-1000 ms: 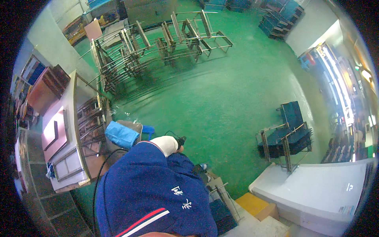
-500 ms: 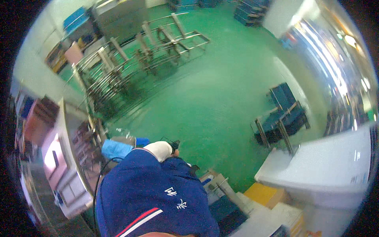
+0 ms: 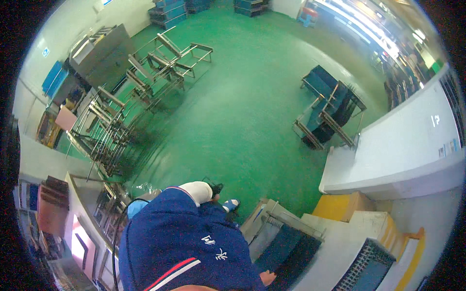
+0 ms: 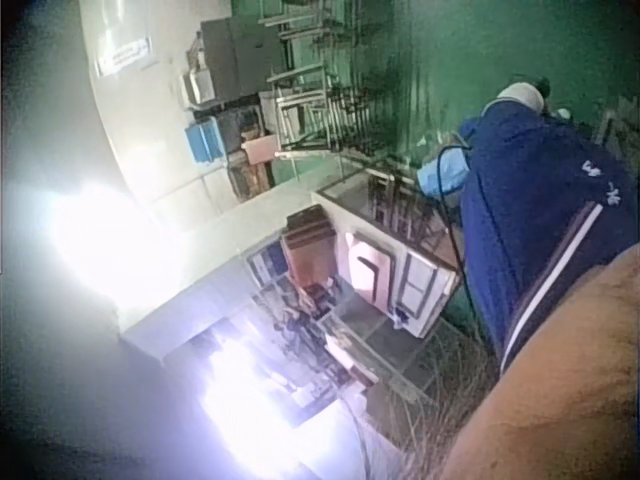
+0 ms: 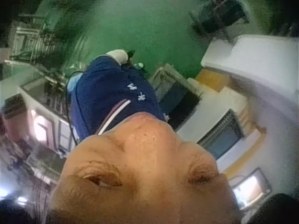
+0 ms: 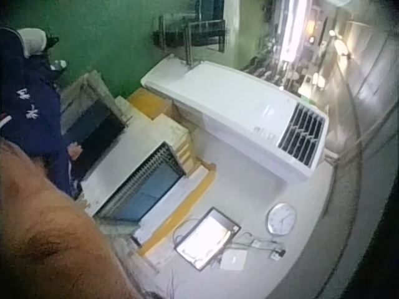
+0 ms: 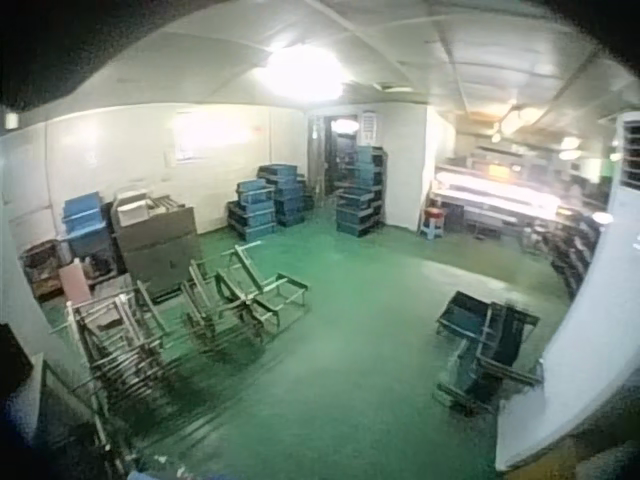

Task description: Picking up blue industrial sheets and feeding them into a roller-based machine.

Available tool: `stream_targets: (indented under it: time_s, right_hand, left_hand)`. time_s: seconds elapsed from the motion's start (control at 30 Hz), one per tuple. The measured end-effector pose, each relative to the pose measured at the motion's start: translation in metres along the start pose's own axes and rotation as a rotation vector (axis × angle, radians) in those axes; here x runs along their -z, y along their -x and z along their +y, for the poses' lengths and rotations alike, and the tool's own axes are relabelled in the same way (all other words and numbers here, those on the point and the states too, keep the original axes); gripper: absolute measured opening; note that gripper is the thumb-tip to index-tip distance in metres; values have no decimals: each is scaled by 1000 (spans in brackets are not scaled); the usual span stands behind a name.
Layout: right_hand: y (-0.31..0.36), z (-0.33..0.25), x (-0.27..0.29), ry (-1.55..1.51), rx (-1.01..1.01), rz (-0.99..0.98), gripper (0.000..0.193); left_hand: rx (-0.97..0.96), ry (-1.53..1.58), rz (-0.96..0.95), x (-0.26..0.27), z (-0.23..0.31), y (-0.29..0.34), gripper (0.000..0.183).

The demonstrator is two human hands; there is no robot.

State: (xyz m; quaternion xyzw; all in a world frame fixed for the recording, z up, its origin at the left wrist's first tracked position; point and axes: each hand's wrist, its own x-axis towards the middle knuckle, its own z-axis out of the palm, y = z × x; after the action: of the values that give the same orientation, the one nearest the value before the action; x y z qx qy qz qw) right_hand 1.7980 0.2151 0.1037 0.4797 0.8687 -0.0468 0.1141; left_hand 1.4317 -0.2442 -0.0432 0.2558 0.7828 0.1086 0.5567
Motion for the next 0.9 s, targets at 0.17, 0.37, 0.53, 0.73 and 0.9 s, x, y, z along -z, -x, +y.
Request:
stream_targets:
  time_s: [0.17, 0.37, 0.53, 0.73, 0.9]
  right_hand:
    - [46, -57, 91, -70, -40, -115, 28]
    - [33, -34, 66, -70, 68, -55, 21]
    - [44, -36, 60, -52, 260, -89, 25]
    - [61, -25, 73, -178, 271, 75, 31]
    - [63, 13, 49, -117, 275, -87, 33]
  left_hand:
    - [-23, -49, -34, 7, 21, -4, 25]
    - [-36, -94, -46, 2, 39, -6, 25]
    - [-36, -127, -46, -5, 53, 0, 24]
    - [-46, -163, -20, -16, 65, 9, 24]
    - [-42, -183, 18, -25, 74, 15, 24]
